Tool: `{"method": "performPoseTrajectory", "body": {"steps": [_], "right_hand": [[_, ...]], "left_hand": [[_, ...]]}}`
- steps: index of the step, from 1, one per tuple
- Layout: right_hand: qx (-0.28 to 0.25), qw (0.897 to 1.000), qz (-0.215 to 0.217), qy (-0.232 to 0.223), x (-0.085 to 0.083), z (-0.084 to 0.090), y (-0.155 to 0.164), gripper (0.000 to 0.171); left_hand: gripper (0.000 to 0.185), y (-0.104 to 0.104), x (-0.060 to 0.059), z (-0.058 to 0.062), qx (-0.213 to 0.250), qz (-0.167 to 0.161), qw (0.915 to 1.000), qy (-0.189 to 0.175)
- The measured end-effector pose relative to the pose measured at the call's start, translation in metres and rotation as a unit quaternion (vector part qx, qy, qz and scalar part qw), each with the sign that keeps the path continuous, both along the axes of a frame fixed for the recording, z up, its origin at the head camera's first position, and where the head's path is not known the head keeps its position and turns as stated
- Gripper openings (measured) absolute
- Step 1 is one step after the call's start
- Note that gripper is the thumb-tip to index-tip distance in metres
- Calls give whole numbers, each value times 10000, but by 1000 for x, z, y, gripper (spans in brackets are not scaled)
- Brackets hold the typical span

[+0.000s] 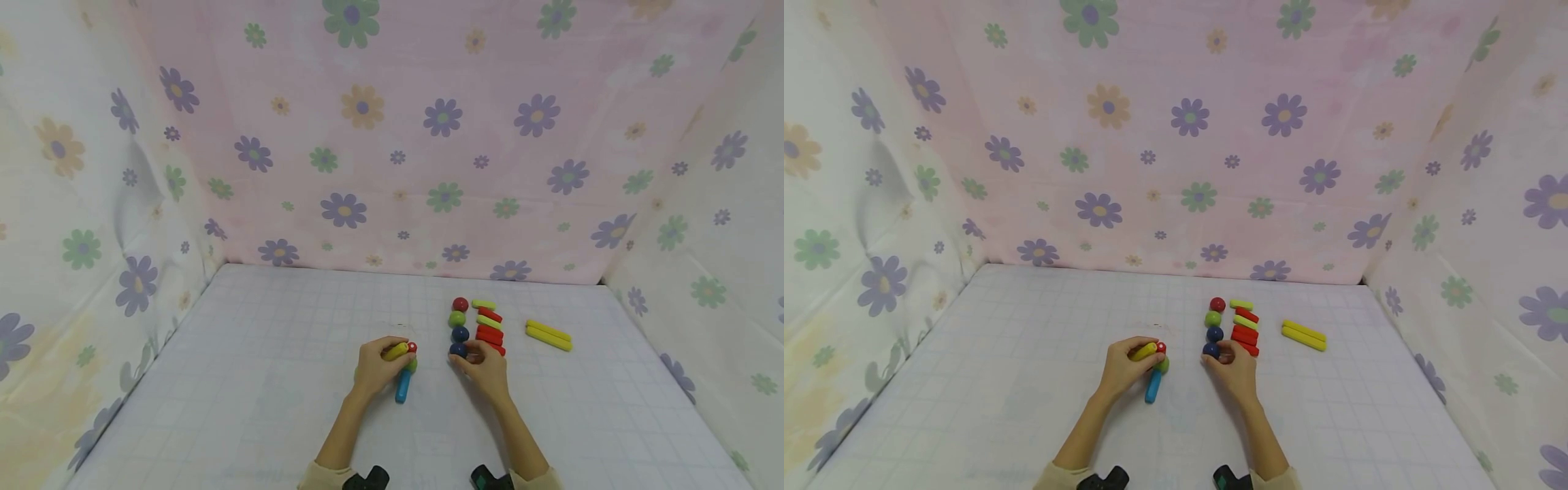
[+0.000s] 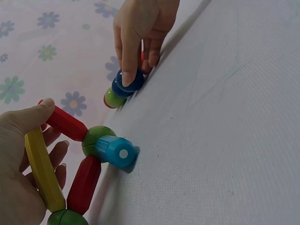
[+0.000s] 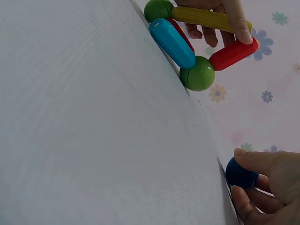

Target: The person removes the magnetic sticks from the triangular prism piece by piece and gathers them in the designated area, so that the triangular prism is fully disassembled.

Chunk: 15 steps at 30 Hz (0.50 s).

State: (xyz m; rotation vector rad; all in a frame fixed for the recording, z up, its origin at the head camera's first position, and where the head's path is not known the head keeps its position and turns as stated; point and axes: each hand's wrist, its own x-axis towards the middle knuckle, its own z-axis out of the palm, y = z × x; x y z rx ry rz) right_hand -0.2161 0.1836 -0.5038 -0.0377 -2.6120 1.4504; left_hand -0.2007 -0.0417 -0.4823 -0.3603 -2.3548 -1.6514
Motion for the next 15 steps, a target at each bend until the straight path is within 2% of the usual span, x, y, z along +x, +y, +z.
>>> {"method": "performPoseTrajectory", "body": {"steps": [15], "right_hand": [[62, 9998, -31, 184, -1, -5, 0, 39]], "left_hand": [[21, 0, 0, -1, -70, 80, 9999, 74]]}}
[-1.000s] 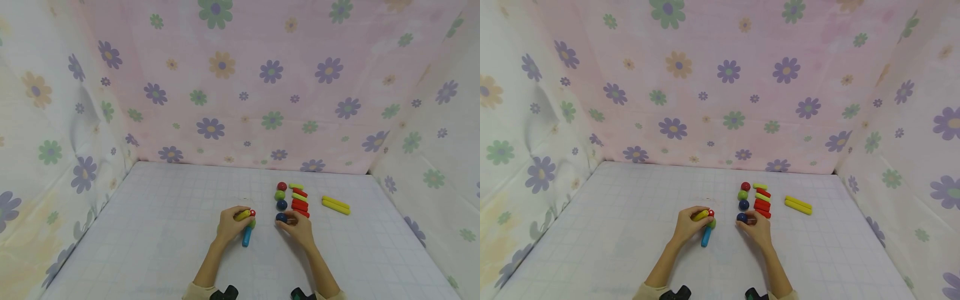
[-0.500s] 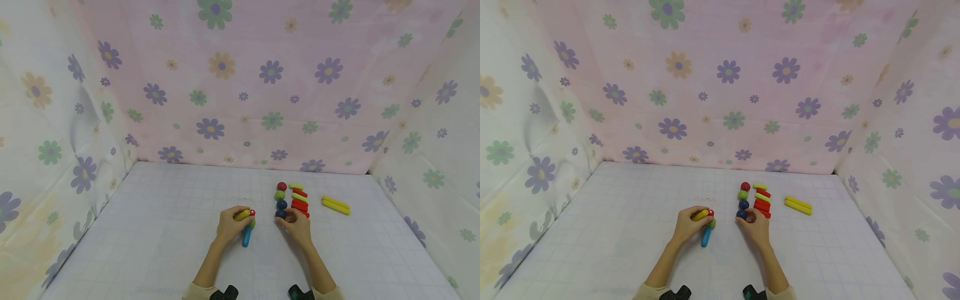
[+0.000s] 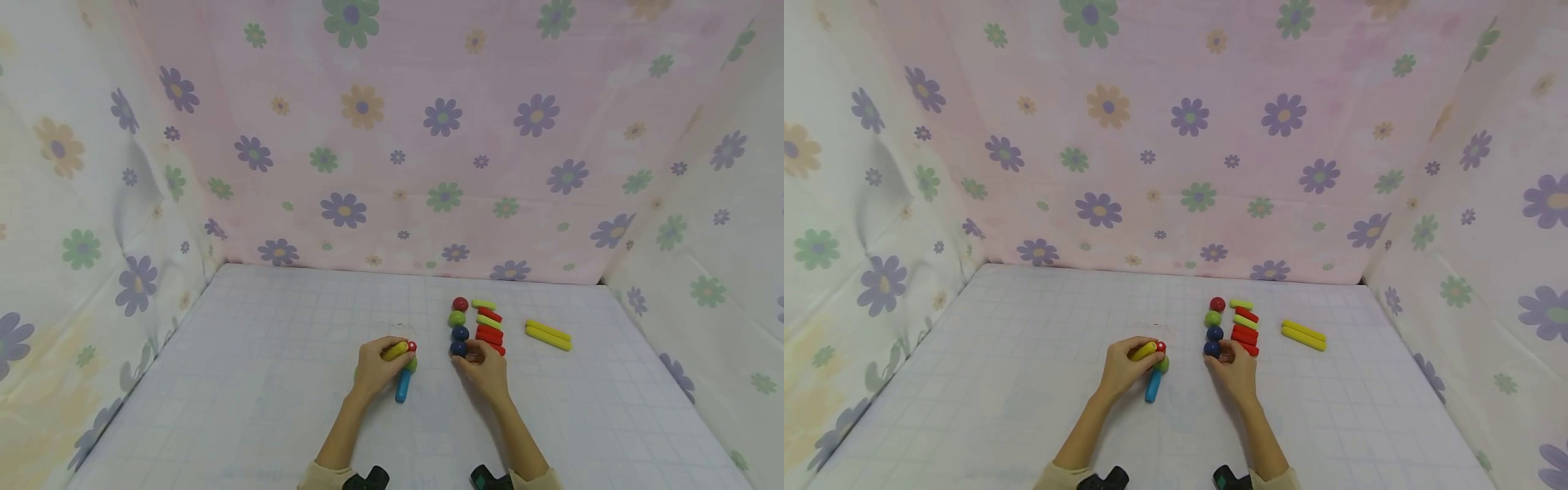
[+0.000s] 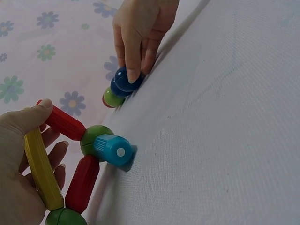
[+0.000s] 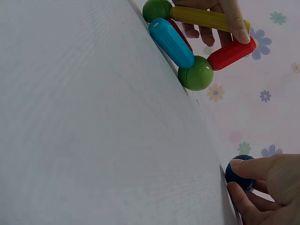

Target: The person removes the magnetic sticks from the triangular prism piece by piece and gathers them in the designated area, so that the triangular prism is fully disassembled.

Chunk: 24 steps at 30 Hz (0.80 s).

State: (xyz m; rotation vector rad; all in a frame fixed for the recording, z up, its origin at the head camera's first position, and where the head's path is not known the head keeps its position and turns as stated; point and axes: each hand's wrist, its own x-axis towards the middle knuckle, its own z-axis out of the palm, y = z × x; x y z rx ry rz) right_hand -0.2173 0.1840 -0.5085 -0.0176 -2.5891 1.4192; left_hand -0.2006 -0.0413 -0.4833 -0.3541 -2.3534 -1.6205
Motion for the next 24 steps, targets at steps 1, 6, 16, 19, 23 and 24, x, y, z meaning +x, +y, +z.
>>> {"method": "performPoseTrajectory", "body": {"steps": [1, 6, 16, 19, 23, 24], "right_hand": [[10, 10000, -14, -32, 0, 0, 0, 39], [34, 9999, -43, -145, 1, 2, 0, 43], [550, 9983, -173, 45, 4, 11, -3, 51], [616, 9975, -212, 255, 7, 14, -8, 49], [678, 9969, -105, 385, 11, 16, -18, 45], [680, 9969, -45, 385, 12, 16, -21, 44]], "left_hand": [[21, 0, 0, 0, 9, 2, 10000, -7], [21, 0, 0, 0, 26, 41, 9999, -135], [23, 2, -1, 1, 34, 140, 9995, -278], [23, 2, -1, 1, 95, 166, 9995, -239], [22, 3, -1, 0, 111, 252, 9994, -192], [22, 3, -1, -1, 98, 278, 9994, -176]]}}
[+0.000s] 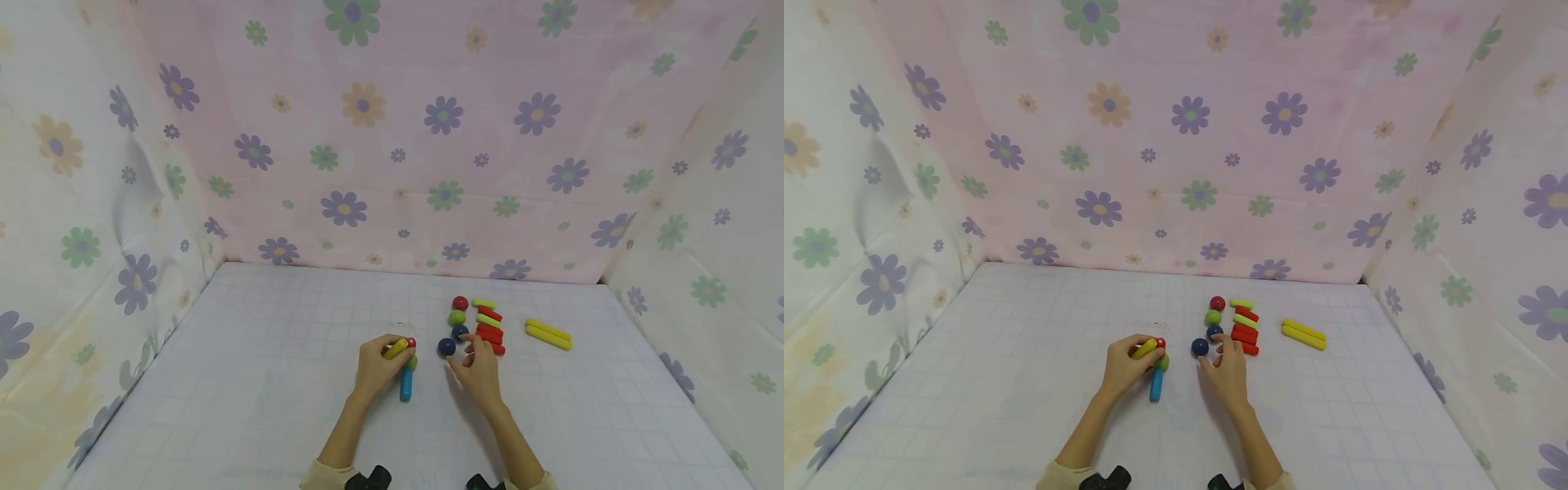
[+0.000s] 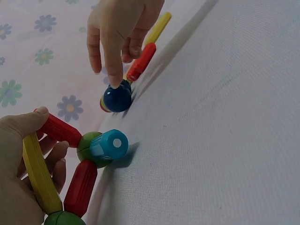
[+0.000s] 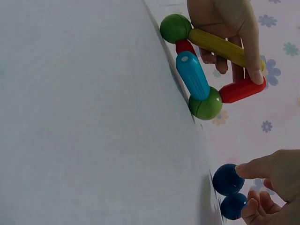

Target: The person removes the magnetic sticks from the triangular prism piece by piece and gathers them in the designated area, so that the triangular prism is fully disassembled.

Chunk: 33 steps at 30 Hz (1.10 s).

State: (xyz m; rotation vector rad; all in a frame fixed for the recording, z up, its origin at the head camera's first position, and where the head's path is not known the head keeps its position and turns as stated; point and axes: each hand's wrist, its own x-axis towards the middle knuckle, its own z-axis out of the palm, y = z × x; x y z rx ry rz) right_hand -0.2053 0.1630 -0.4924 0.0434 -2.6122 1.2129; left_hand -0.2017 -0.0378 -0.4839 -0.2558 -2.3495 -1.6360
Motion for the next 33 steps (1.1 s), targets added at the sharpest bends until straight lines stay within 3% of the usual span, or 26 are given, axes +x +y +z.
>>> {"method": "performPoseTrajectory", "body": {"steps": [6, 10, 16, 24, 29, 33], "right_hand": [[-253, 9975, 627, 181, 5, -3, -13, 32], [-464, 9911, 1245, -62, 9, -5, -21, 27], [110, 9792, 1963, -491, 13, -7, -32, 39], [419, 9748, 2003, -889, 15, -3, -42, 58], [459, 9748, 2040, -772, 16, -2, -45, 53], [545, 9738, 2126, -601, 15, -2, -44, 49]], "left_hand": [[20, 2, -1, -1, -19, 73, 9999, 131], [19, 2, -1, -2, 24, 119, 9996, 271], [18, 5, 0, -1, -13, 280, 9994, 191], [18, 8, 3, 2, 43, 488, 9988, 29], [19, 8, 3, 2, 42, 493, 9985, 240], [26, 5, 4, 1, 58, 272, 9990, 337]]}}
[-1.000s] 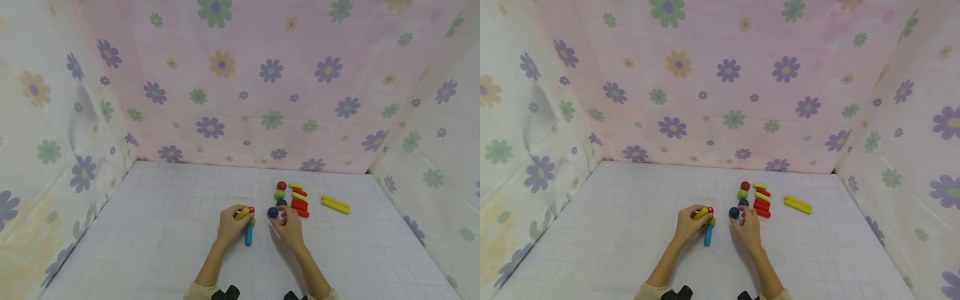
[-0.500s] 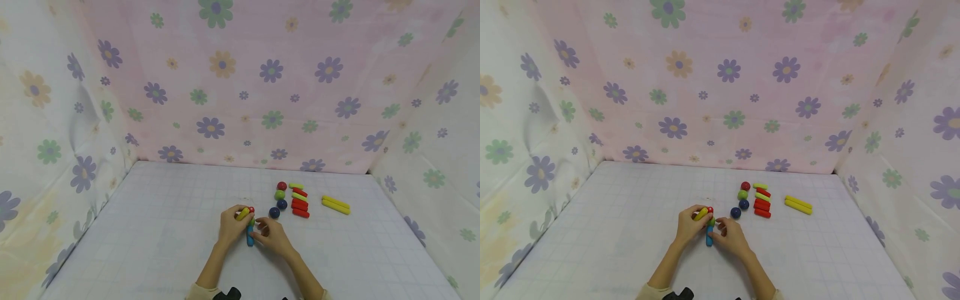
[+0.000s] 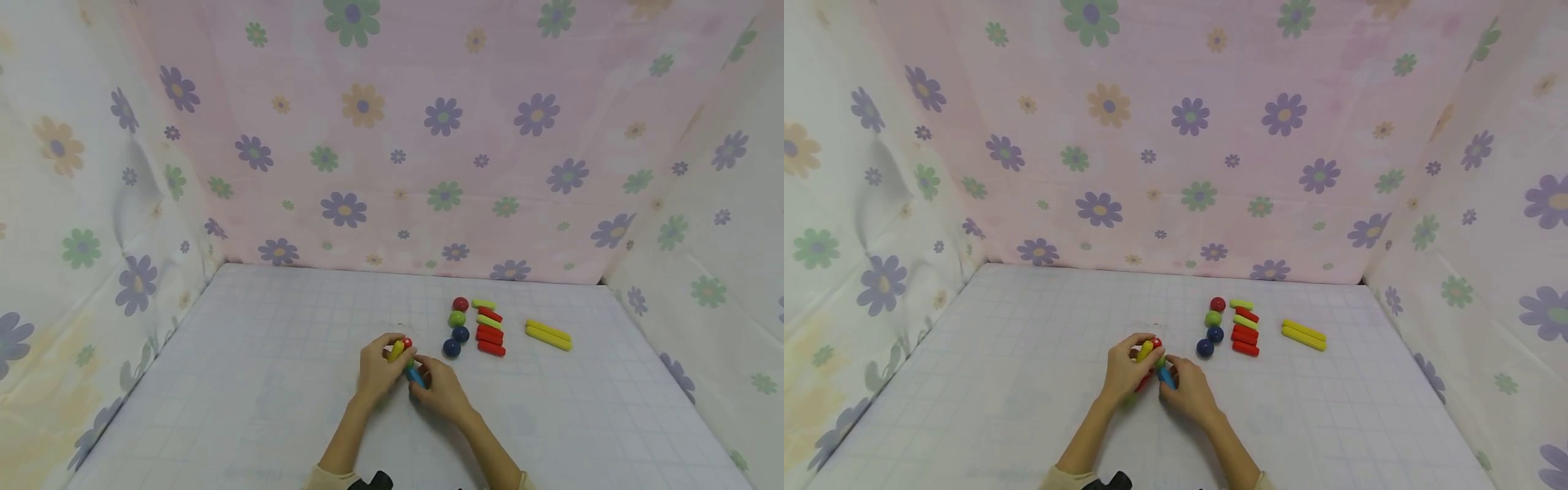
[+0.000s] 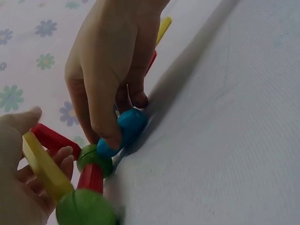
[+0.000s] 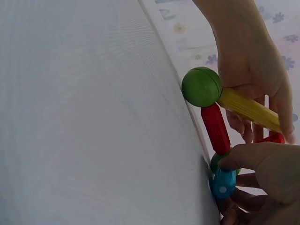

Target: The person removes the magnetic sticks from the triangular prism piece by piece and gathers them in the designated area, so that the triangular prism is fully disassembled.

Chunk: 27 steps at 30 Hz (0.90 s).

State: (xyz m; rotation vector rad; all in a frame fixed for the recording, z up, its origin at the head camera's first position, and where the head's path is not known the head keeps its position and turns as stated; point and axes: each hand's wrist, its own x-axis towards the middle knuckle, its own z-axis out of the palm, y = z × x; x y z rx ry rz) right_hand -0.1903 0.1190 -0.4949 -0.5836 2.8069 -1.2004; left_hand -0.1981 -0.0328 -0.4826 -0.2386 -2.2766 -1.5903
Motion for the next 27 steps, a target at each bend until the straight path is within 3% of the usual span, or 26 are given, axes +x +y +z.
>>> {"method": "performPoseTrajectory", "body": {"steps": [4, 11, 17, 22, 27], "right_hand": [[63, 10000, 45, 37, -2, -1, 1, 45], [178, 9998, 22, 3, -6, -5, 3, 41], [-10, 10000, 68, 58, -6, -5, 4, 38], [-189, 9998, 45, 95, -6, -4, 4, 36], [-200, 9996, -28, 199, -7, -6, 4, 33]], "left_hand": [[30, -5, 1, -2, 164, -369, 9990, -165], [46, -16, 1, -6, 485, -492, 9929, -966], [27, -23, -4, -21, 126, -755, 9915, -1051], [30, -28, -7, -27, -145, -1142, 9866, -1155], [31, -30, -10, -28, -292, -1216, 9862, -1086]]}}
